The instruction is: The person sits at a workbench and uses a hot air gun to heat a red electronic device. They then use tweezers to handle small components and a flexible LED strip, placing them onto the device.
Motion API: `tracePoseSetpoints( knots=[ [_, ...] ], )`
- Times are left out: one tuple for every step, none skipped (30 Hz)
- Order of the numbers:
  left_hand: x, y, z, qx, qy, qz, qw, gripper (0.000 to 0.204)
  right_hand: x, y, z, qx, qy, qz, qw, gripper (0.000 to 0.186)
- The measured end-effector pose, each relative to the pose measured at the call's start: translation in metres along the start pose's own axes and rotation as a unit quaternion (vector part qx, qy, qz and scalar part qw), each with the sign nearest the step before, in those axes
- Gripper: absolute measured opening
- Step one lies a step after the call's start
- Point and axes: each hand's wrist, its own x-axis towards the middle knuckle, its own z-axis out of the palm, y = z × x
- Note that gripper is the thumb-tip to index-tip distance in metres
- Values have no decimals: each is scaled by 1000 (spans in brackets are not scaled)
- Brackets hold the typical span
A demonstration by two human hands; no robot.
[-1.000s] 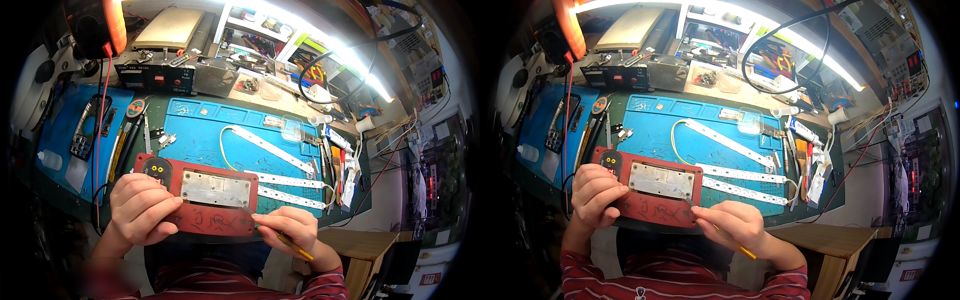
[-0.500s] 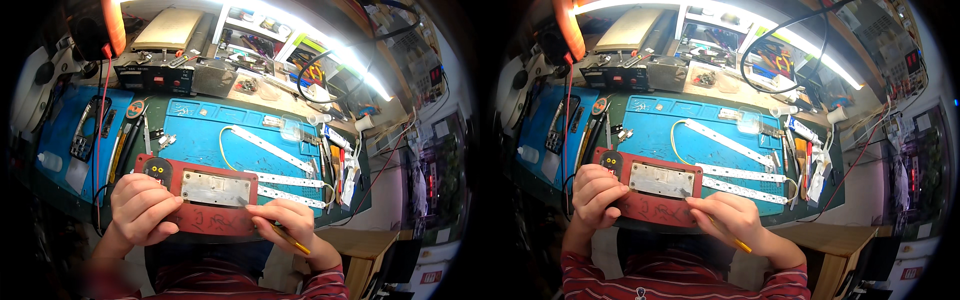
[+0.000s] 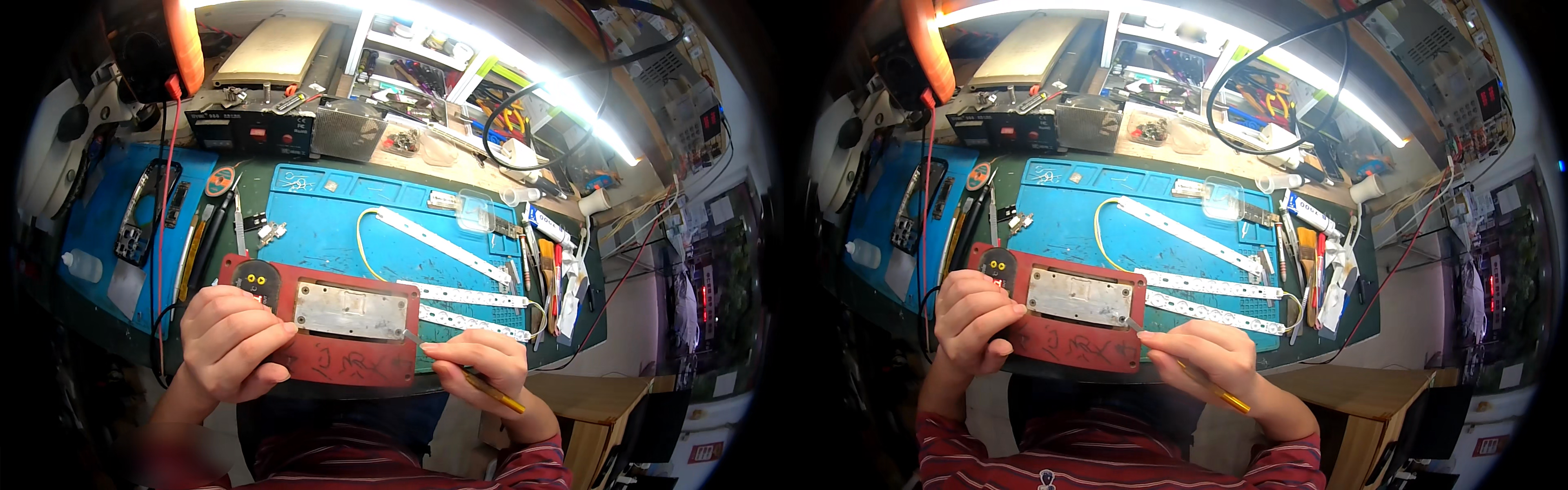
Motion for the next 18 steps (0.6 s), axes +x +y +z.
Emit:
tracePoseSetpoints(
  knots=[
    [0,0,0,2,0,-1,1000,43,-2,0,-1,1,-1,4,1000,34],
    [0,1,0,3,-1,-2,1000,43,-3,-1,1,-5,1,4,1000,34],
    [0,1,0,4,-2,-2,1000,43,-3,-1,3,-11,3,3,1000,33],
    [0,1,0,4,-2,-2,1000,43,-3,-2,4,-17,5,3,1000,33],
    [-1,0,0,4,-2,-2,1000,44,-3,-3,4,-21,5,3,1000,33],
    [-1,0,0,5,-2,-3,1000,44,-3,-5,3,-26,5,3,1000,33],
    [-1,0,0,4,-2,-4,1000,44,-3,-6,3,-31,4,4,1000,33],
    [-1,1,0,3,-3,-4,1000,44,-4,-5,3,-29,6,3,1000,33],
    [-1,1,0,2,-3,-4,1000,44,-5,-4,4,-27,7,1,1000,33],
    [-1,1,0,2,-3,-4,1000,44,-5,-4,5,-26,9,1,1000,32],
    [-1,1,0,2,-4,-3,1000,44,-4,-4,6,-29,11,3,1000,32],
    [-1,0,0,2,-5,-3,1000,44,-3,-5,8,-32,13,7,999,31],
    [-1,0,0,2,-5,-3,1000,44,-2,-5,9,-35,15,10,999,31],
    [-1,0,0,3,-5,-4,1000,44,1,-6,8,-33,10,19,999,30],
    [-2,0,0,4,-6,-5,1000,44,4,-7,8,-31,5,29,999,30],
    [-2,1,0,3,-6,-5,1000,44,5,-7,7,-29,1,39,999,29],
    [-2,0,-1,3,-4,-5,1000,44,5,-7,7,-25,1,36,999,29],
    [-2,0,-1,3,-3,-4,1000,44,3,-5,5,-21,1,33,999,29]
  ],
)
